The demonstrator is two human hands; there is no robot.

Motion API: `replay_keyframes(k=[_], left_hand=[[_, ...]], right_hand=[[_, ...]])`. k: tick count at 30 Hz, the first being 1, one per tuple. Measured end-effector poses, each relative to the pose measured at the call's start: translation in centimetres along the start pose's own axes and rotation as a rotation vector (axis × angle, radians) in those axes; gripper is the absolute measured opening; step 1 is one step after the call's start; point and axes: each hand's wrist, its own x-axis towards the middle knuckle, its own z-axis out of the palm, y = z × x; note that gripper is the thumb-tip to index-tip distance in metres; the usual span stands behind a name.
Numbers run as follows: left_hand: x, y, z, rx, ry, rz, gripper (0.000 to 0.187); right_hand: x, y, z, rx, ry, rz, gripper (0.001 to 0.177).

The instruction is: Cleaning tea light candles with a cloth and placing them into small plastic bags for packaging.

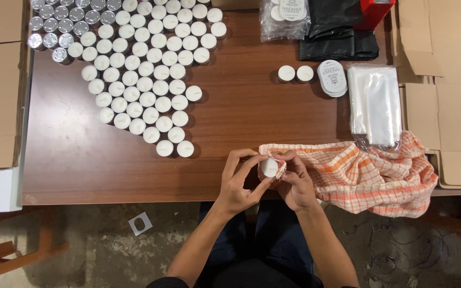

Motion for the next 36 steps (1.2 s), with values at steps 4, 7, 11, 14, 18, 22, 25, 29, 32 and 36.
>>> replay_keyframes(k=[4, 7, 11, 14, 18, 22, 25, 29, 32, 36], left_hand=[[-0.3, -0.4, 0.0, -0.006, 0.003, -0.013, 0.037], [-0.3, -0.3, -0.1, 0.017, 0.006, -0.02, 0.036], [-0.4, -0.5, -0.2, 0.034, 0.021, -0.048, 0.037], [-0.3, -0.4, -0.3, 0.023, 0.067, -0.061, 0.037], [-0.2, -0.4, -0.3, 0.054, 0.063, -0.057, 0.036], [-0.3, -0.6, -0.4, 0.047, 0.088, -0.06, 0.039], [-0.5, -0.8, -0.4, 0.03, 0.087, -0.066, 0.038], [-0.4, -0.6, -0.2, 0.023, 0.086, -0.071, 0.038], [-0.1, -0.4, -0.3, 0.039, 0.089, -0.068, 0.04], [1.3, -0.4, -0.5, 0.073, 0.089, -0.118, 0.041]], right_hand=[[0.1, -0.2, 1.0, -0.03, 0.02, -0.07, 0.019], [-0.1, -0.1, 0.7, -0.087, 0.052, -0.095, 0.021], [-0.5, 0.3, -0.3, -0.23, 0.096, -0.112, 0.017], [-0.3, 0.7, -1.6, -0.35, 0.113, -0.165, 0.013], [-0.2, -0.3, 2.1, -0.463, 0.123, -0.154, 0.023], [-0.4, 0.2, 2.0, -0.554, 0.143, -0.243, 0.01], [-0.4, -0.2, 3.0, -0.531, 0.159, -0.221, 0.014], [-0.5, -0.2, 2.9, -0.474, 0.171, -0.196, 0.014], [-0.5, 0.2, 2.5, -0.493, 0.194, -0.229, 0.011], [-0.4, 0.5, 0.3, -0.411, 0.245, -0.272, 0.007]])
